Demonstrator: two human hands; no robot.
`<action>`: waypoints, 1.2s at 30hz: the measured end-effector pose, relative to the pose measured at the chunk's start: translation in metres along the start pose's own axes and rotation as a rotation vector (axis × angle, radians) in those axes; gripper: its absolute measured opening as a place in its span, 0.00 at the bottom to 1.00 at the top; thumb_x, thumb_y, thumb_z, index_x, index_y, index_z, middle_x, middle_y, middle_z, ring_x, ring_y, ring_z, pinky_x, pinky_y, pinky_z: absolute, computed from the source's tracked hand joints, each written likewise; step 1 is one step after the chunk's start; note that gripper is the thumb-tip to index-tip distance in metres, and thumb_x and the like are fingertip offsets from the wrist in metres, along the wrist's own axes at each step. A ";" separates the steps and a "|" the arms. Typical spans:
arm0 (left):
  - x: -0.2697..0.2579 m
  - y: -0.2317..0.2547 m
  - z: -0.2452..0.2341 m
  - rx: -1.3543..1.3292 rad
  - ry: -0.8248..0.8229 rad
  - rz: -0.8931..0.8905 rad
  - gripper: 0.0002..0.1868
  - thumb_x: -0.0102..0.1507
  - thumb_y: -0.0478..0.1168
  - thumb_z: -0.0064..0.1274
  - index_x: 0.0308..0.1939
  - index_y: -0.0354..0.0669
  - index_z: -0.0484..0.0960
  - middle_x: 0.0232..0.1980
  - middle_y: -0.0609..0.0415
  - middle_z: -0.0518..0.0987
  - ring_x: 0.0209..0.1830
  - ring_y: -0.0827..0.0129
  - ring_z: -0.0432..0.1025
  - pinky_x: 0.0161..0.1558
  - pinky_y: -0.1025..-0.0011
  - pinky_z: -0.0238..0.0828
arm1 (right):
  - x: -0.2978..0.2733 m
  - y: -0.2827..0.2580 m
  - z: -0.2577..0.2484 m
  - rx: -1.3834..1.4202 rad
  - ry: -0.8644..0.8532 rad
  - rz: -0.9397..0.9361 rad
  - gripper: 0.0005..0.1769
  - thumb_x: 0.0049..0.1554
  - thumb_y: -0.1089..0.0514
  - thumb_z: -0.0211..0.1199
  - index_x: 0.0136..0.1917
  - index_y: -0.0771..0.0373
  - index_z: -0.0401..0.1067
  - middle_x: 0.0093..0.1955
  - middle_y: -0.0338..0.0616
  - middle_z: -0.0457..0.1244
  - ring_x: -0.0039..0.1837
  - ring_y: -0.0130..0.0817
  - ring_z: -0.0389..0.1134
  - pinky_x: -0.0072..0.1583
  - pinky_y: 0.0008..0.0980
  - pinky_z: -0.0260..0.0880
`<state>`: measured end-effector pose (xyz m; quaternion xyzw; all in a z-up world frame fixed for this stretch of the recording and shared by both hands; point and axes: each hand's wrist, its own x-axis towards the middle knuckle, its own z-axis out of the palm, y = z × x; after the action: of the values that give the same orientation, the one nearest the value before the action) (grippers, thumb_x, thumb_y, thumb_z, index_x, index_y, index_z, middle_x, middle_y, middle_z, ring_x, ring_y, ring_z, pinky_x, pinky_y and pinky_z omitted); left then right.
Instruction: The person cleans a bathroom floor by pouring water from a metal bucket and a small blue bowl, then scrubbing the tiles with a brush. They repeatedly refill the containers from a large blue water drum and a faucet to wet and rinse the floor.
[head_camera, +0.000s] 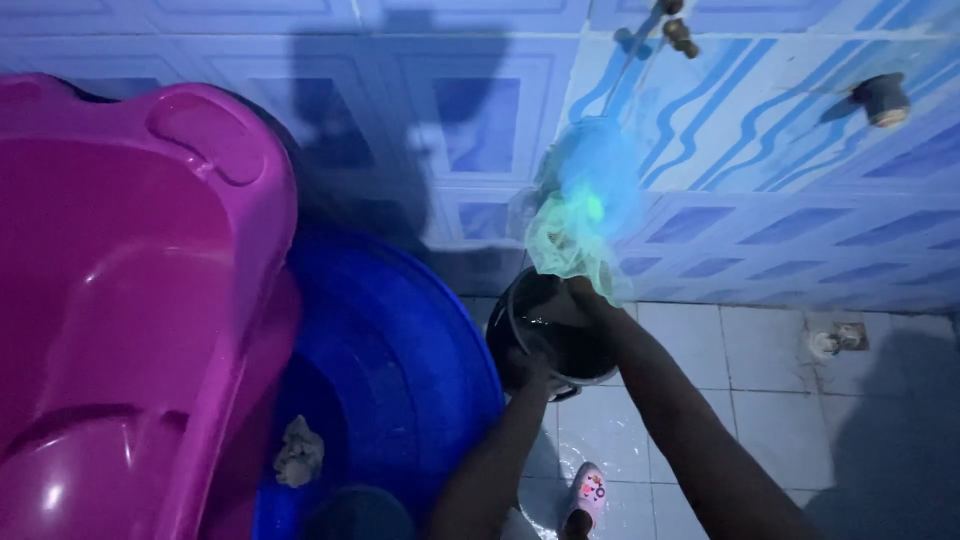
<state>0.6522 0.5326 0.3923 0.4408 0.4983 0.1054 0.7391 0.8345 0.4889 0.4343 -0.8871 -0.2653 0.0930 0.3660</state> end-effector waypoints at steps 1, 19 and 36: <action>0.014 -0.015 -0.002 -0.013 0.003 0.003 0.25 0.61 0.39 0.53 0.61 0.44 0.67 0.59 0.42 0.74 0.55 0.48 0.73 0.54 0.47 0.71 | -0.001 -0.014 0.000 -0.006 0.006 0.005 0.26 0.69 0.47 0.48 0.77 0.58 0.63 0.76 0.55 0.61 0.76 0.48 0.58 0.75 0.51 0.57; 0.038 -0.061 0.007 -0.090 0.120 -0.515 0.37 0.57 0.48 0.59 0.69 0.55 0.65 0.65 0.43 0.73 0.52 0.49 0.76 0.46 0.46 0.76 | 0.009 -0.075 -0.024 -0.144 0.076 0.099 0.29 0.66 0.42 0.52 0.74 0.57 0.66 0.73 0.55 0.61 0.73 0.53 0.60 0.71 0.52 0.59; 0.059 -0.105 -0.003 -0.570 -0.219 -0.482 0.33 0.59 0.51 0.51 0.68 0.48 0.71 0.62 0.37 0.77 0.57 0.40 0.75 0.55 0.43 0.76 | 0.025 0.077 0.076 -0.379 0.079 0.236 0.36 0.59 0.34 0.53 0.73 0.54 0.65 0.72 0.57 0.59 0.71 0.60 0.59 0.66 0.54 0.61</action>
<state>0.6481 0.5072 0.2743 0.0968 0.4566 0.0153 0.8843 0.8593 0.5027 0.3270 -0.9678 -0.1580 0.0489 0.1897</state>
